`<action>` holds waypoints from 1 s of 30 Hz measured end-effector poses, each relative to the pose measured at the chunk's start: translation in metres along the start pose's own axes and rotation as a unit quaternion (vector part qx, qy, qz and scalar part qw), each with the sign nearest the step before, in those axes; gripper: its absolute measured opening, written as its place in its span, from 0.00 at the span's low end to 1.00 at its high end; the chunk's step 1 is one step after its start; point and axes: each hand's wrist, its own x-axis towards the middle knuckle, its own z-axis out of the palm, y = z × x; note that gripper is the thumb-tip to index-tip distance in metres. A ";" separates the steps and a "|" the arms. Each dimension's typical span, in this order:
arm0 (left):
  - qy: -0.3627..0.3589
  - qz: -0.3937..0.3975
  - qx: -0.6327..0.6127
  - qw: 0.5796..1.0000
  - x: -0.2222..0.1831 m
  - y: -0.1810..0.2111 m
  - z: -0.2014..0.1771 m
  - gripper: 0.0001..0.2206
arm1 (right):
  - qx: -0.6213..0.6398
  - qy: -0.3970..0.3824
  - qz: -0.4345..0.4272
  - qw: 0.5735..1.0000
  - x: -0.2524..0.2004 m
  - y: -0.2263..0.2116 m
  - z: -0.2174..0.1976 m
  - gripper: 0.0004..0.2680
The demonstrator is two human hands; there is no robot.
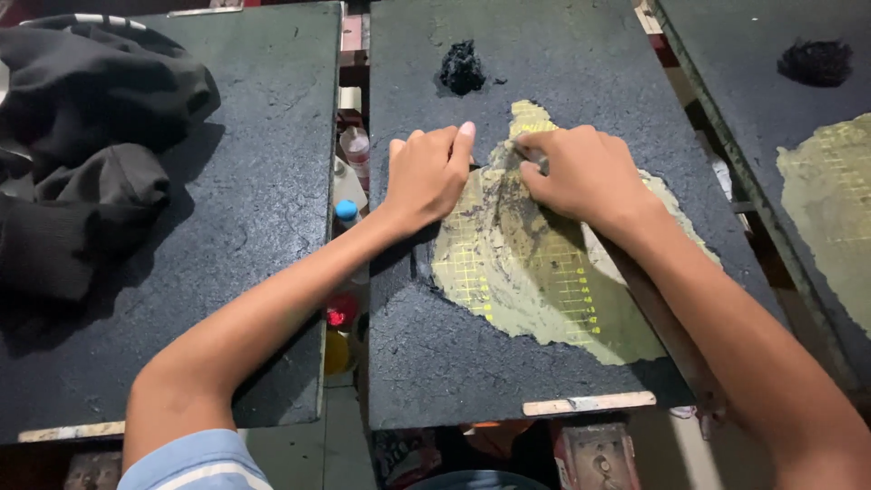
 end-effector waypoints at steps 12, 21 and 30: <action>-0.069 0.069 -0.044 0.994 0.008 -0.010 -0.020 0.06 | -0.073 -0.042 -0.059 0.995 -0.017 -0.028 0.001 0.13; 0.100 0.193 0.120 0.969 0.002 -0.028 0.014 0.09 | -0.067 0.013 -0.101 0.993 -0.002 -0.027 0.021 0.18; 0.131 0.239 0.190 0.943 -0.002 -0.024 0.012 0.08 | -0.051 0.084 -0.077 0.992 -0.004 -0.025 0.040 0.19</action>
